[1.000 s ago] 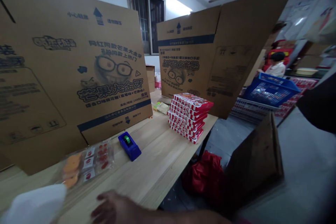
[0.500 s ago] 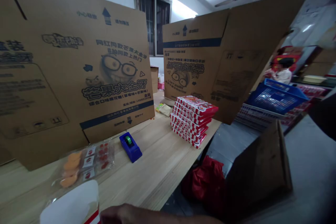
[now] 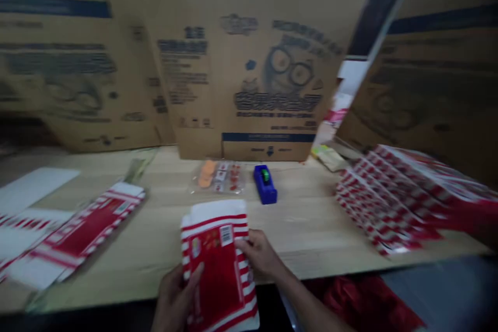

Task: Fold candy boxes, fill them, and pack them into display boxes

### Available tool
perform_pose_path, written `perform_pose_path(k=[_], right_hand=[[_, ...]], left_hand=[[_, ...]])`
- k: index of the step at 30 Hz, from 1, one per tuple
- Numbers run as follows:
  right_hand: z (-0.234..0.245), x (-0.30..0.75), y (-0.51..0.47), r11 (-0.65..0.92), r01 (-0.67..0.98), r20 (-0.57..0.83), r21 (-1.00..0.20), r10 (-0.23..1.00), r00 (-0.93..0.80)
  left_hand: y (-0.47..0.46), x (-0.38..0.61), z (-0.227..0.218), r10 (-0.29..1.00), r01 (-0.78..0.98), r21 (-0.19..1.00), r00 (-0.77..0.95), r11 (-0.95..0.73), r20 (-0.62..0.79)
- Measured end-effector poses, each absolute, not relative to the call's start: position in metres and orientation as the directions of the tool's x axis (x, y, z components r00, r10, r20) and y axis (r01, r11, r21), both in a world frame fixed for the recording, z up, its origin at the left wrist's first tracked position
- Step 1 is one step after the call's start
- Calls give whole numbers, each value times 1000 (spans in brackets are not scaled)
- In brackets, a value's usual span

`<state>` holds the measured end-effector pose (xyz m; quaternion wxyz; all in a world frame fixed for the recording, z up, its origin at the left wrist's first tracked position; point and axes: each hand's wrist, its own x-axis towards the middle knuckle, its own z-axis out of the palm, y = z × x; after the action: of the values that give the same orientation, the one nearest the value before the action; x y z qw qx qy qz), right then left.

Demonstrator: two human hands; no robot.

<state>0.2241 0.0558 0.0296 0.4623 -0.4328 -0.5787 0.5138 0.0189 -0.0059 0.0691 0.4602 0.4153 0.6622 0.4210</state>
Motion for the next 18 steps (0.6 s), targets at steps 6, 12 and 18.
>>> perform_pose_path(k=[6, 12, 18], right_hand=[[14, 222, 54, -121, -137, -82, -983, 962, -260], [9, 216, 32, -274, -166, -169, -947, 868, -467], [0, 224, 47, -24, -48, -15, -999, 984, -179]], left_hand=[[0, 1, 40, 966, -103, 961, 63, 258, -252], [13, -4, 34, 994, -267, 959, 79, 96, -78], [20, -7, 24, 966, -367, 913, 243, 179, -92]])
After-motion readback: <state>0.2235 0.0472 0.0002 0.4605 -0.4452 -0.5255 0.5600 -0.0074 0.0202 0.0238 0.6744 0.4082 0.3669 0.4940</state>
